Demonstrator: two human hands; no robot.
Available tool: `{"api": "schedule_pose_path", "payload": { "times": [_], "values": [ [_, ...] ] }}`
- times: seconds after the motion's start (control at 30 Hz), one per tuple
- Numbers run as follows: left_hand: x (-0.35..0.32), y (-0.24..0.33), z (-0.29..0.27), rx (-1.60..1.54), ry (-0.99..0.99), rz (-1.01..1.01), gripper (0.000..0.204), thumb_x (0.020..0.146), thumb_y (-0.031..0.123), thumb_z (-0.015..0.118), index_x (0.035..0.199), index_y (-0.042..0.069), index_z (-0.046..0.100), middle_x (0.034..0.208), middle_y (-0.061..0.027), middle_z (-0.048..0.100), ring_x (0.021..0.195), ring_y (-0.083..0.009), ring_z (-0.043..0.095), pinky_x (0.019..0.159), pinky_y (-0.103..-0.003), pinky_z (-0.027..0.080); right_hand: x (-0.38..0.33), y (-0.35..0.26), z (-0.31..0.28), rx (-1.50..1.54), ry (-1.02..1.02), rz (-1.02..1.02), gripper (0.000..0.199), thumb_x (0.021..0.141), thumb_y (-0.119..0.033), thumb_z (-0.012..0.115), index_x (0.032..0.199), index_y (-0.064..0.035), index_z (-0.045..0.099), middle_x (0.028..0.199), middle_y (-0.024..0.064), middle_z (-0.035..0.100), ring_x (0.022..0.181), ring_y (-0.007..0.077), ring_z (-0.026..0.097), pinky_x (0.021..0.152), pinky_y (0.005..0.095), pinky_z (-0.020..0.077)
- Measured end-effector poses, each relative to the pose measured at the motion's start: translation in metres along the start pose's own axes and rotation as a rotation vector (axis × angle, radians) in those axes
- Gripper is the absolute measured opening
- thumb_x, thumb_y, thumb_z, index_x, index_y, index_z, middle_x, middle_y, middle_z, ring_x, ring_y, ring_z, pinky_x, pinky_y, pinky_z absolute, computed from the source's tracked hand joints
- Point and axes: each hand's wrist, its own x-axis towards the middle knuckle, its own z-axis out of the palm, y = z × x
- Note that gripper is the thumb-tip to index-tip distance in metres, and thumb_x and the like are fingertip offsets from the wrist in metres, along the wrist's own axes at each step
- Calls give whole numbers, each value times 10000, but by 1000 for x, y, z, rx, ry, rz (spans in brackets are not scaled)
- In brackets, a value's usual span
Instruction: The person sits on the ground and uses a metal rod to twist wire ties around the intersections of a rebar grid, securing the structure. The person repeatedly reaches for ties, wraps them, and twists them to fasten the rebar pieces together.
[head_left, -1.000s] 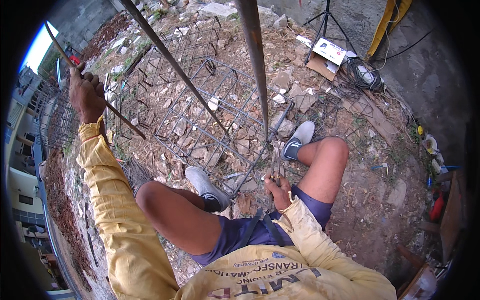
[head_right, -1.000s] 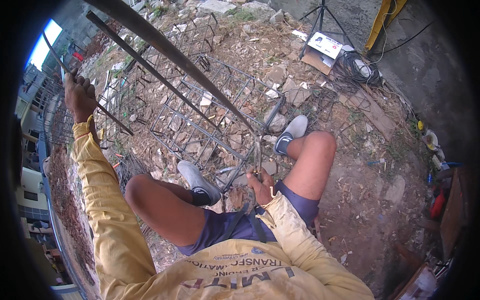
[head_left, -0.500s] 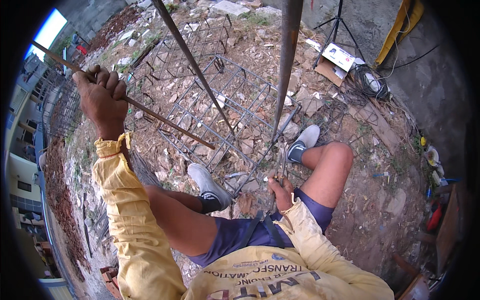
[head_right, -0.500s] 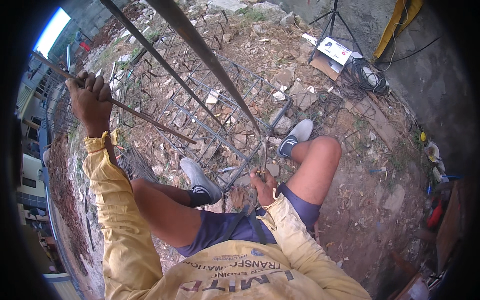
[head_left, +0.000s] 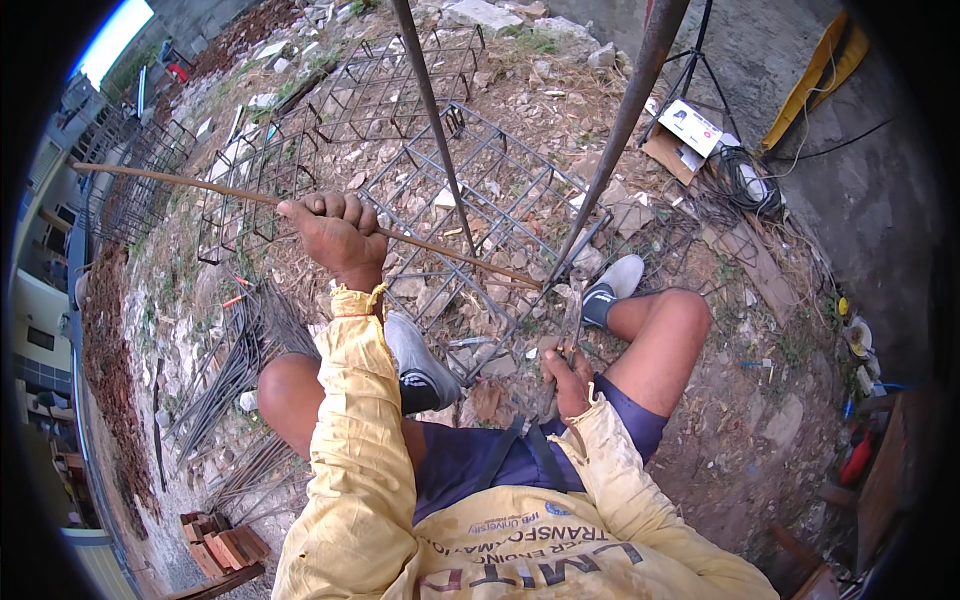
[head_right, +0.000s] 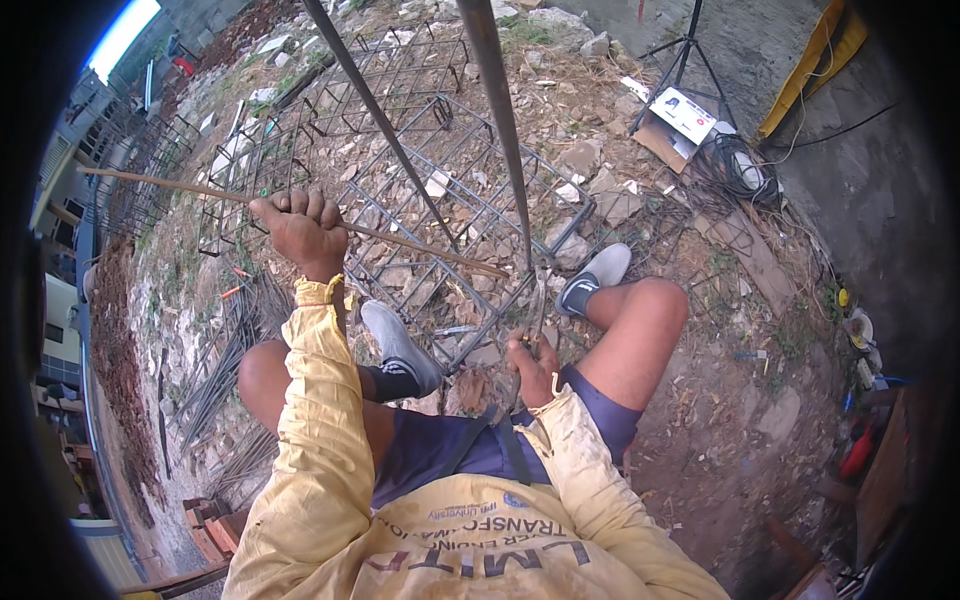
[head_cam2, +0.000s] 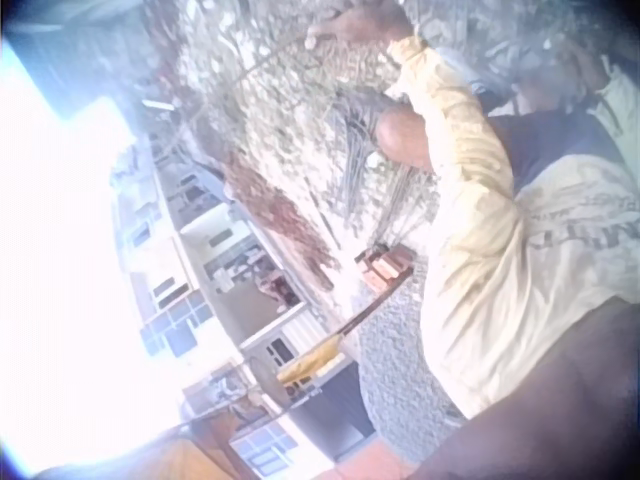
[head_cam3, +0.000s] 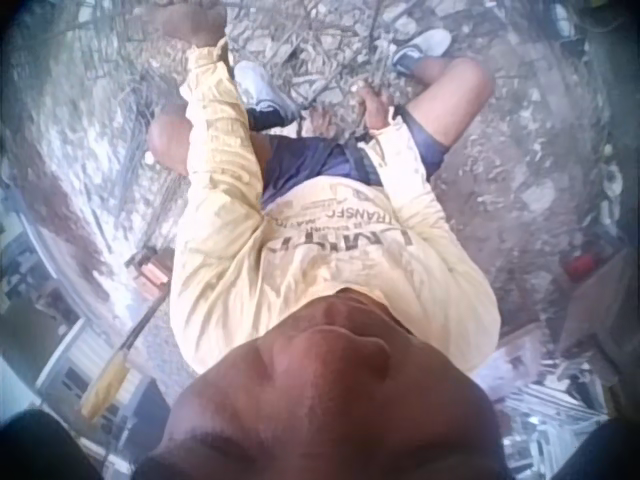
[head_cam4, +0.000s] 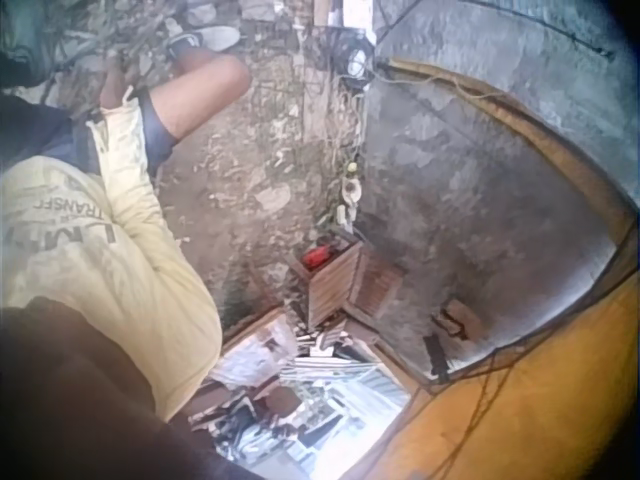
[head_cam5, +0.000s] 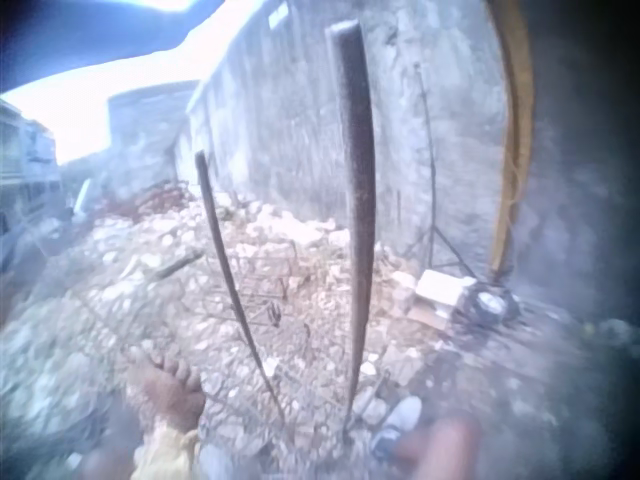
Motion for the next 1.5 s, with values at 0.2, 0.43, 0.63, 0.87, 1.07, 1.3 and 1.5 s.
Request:
{"api": "schedule_pose_path", "payload": {
  "times": [0.2,0.43,0.63,0.87,1.07,1.3,1.5],
  "values": [
    [3,-37,-26,-78,128,-76,521,980,592,307,649,190,319,524,64,209,413,-93,159,358,-244,128,-2,-2,2,-35,-16,5,226,899,-262,608,973,-50,588,686,-5,525,614,89,474,582,256,384],
    [14,-71,-69,-29,371,-65,537,948,645,331,670,185,347,524,46,259,405,-108,186,358,-260,141,-1,2,2,-33,-28,38,202,904,-238,603,971,-49,581,694,-2,525,617,86,471,590,254,381],
    [9,-94,-95,-27,418,5,530,947,622,381,699,153,374,521,18,309,395,-126,247,341,-280,198,-2,-9,15,-50,-44,58,196,895,-239,611,957,-56,579,681,-7,518,611,91,468,587,264,377],
    [15,-117,-94,-98,409,-11,524,938,612,430,708,149,345,536,20,299,425,-115,294,374,-278,274,-4,-10,14,-280,-150,17,199,883,-241,622,952,-59,580,694,-14,514,621,88,462,596,257,372],
    [18,-135,-101,-100,385,21,415,981,485,440,756,143,376,586,14,325,467,-112,326,451,-286,342,-10,-21,31,-459,-288,-131,179,895,-205,642,966,-56,574,700,-34,503,642,70,438,597,250,364],
    [-11,-147,-81,149,154,49,205,1016,246,425,1093,74,507,678,3,462,596,-89,473,641,-285,513,-4,-15,26,-374,-277,16,209,898,-240,631,956,-48,575,688,-19,511,633,78,463,590,259,380],
    [-27,-130,-72,662,-60,-8,176,986,176,504,1056,33,578,755,-26,613,700,-114,591,641,-269,475,-4,-48,44,-372,-268,-63,226,905,-256,615,932,-38,562,668,-25,495,606,70,450,561,249,365]
  ]
}}
